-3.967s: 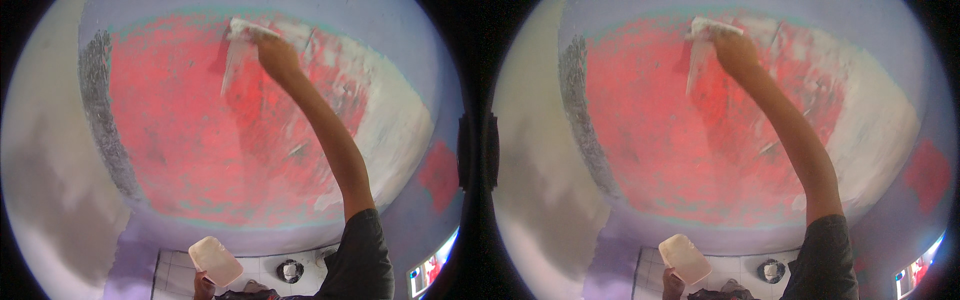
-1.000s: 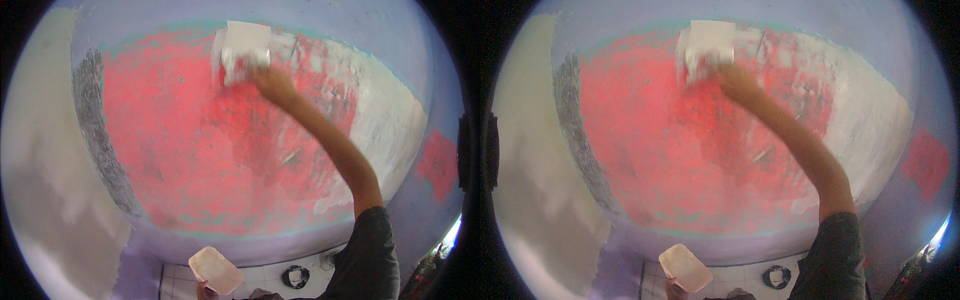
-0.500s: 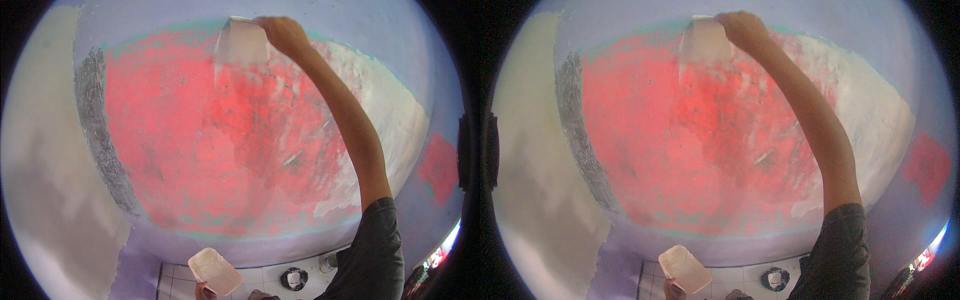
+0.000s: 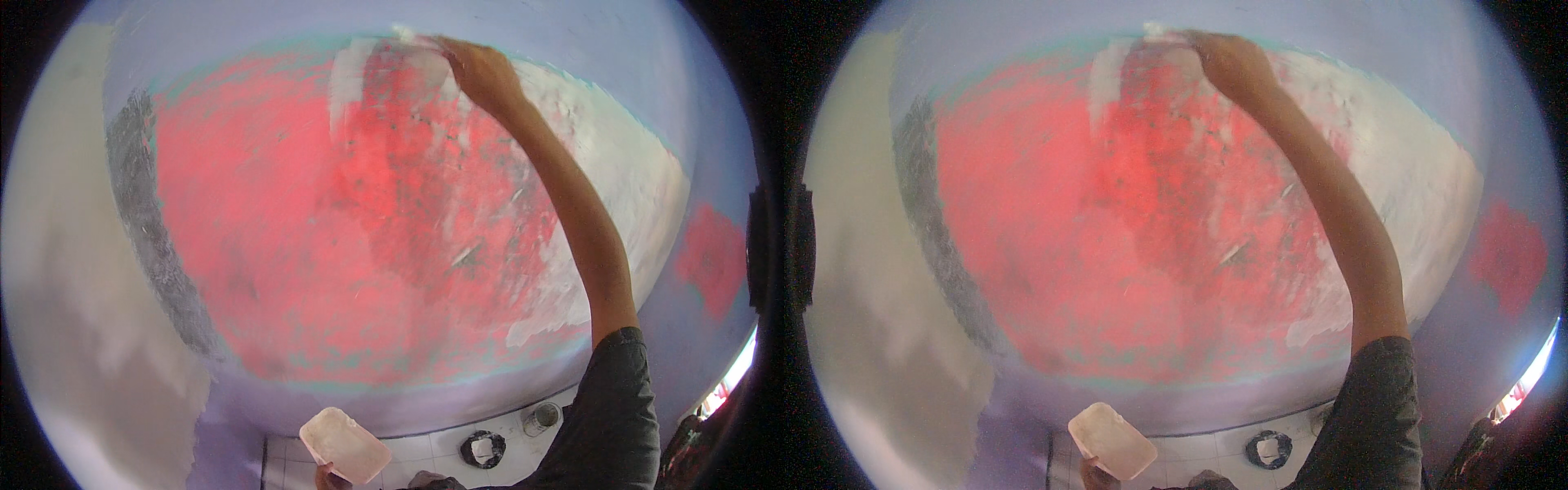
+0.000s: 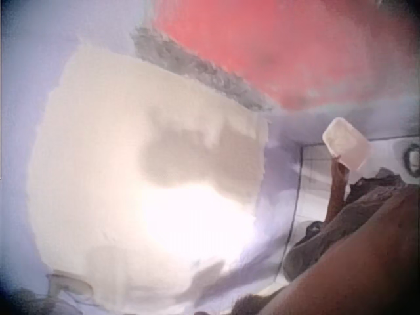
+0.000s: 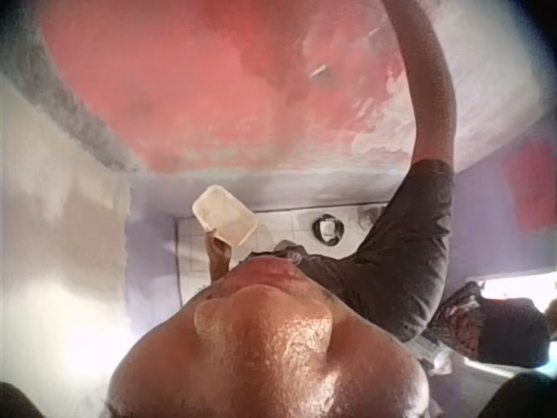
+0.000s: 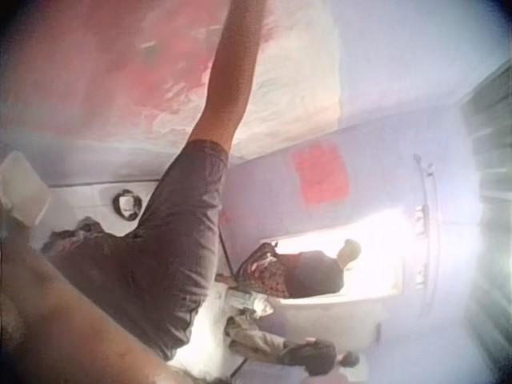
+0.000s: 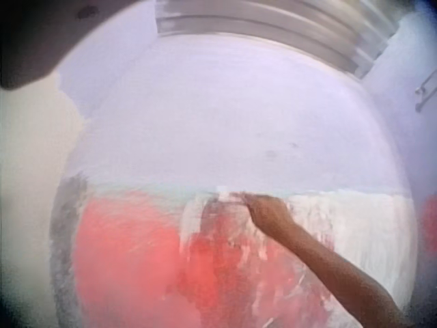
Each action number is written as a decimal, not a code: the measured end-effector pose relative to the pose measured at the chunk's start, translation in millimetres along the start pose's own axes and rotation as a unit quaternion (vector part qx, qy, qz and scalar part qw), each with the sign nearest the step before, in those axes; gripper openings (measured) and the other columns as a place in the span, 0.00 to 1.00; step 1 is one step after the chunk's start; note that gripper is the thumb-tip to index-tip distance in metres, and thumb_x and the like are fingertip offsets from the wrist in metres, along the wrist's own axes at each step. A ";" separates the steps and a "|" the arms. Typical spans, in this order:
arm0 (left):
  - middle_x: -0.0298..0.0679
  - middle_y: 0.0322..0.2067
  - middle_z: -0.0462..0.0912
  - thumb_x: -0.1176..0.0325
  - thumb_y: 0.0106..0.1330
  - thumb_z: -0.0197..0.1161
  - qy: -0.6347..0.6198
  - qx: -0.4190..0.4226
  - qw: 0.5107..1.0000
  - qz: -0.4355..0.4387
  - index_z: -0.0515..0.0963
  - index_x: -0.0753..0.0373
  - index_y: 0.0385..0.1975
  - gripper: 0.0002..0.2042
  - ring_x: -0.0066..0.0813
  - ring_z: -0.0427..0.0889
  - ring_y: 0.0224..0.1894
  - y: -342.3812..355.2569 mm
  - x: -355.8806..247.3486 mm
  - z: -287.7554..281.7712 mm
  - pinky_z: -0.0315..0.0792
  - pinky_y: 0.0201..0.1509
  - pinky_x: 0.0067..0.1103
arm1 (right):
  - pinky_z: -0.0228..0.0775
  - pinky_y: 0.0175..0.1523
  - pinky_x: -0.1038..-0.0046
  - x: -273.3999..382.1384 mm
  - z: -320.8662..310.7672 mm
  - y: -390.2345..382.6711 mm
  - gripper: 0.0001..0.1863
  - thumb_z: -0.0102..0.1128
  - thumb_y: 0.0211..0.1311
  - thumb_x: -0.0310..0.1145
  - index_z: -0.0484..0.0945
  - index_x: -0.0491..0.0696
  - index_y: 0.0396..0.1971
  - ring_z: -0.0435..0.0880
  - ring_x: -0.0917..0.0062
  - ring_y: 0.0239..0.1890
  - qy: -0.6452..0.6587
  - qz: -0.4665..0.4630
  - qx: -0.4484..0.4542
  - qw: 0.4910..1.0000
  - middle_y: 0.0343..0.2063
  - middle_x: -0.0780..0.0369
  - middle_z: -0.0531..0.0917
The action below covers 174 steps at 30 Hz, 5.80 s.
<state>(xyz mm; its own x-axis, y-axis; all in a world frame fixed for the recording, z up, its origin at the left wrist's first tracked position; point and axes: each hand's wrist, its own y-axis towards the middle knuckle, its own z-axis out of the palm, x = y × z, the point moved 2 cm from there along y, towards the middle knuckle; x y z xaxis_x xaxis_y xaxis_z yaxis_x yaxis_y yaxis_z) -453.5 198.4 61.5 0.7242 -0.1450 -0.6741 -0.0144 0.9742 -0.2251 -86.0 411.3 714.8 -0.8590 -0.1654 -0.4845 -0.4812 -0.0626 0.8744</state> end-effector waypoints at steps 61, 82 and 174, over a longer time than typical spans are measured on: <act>0.41 0.51 0.75 0.58 0.65 0.54 -0.046 -0.027 0.997 -0.049 0.70 0.62 0.54 0.21 0.35 0.76 0.51 -10.6 3.4 2.2 0.71 0.56 0.32 | 0.76 0.47 0.59 88.7 44.1 -136.0 0.16 0.51 0.57 0.27 0.78 0.48 0.46 0.83 0.60 0.42 0.060 -0.007 0.251 0.966 0.38 0.55 0.84; 0.45 0.57 0.73 0.59 0.63 0.56 -0.078 -0.084 0.991 0.067 0.65 0.63 0.61 0.27 0.44 0.72 0.59 -16.2 62.0 26.2 0.67 0.62 0.41 | 0.74 0.50 0.56 134.3 49.8 -178.7 0.17 0.47 0.62 0.29 0.77 0.47 0.49 0.81 0.58 0.45 0.139 -0.021 0.307 0.941 0.38 0.52 0.82; 0.49 0.57 0.70 0.64 0.55 0.60 0.036 0.172 0.984 -0.025 0.56 0.70 0.64 0.36 0.42 0.71 0.61 25.9 -87.9 102.4 0.66 0.65 0.35 | 0.73 0.46 0.77 400.0 -132.4 -364.7 0.17 0.60 0.65 0.31 0.74 0.40 0.51 0.80 0.81 0.40 0.511 0.807 0.043 0.292 0.40 0.64 0.82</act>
<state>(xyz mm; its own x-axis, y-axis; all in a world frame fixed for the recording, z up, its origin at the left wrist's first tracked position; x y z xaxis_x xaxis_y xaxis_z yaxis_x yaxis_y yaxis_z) -446.9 254.0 186.9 0.6676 -0.1936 -0.7189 0.2629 0.9647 -0.0157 -231.0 237.7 205.5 0.5017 -0.1205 0.8566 0.3659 0.9268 -0.0839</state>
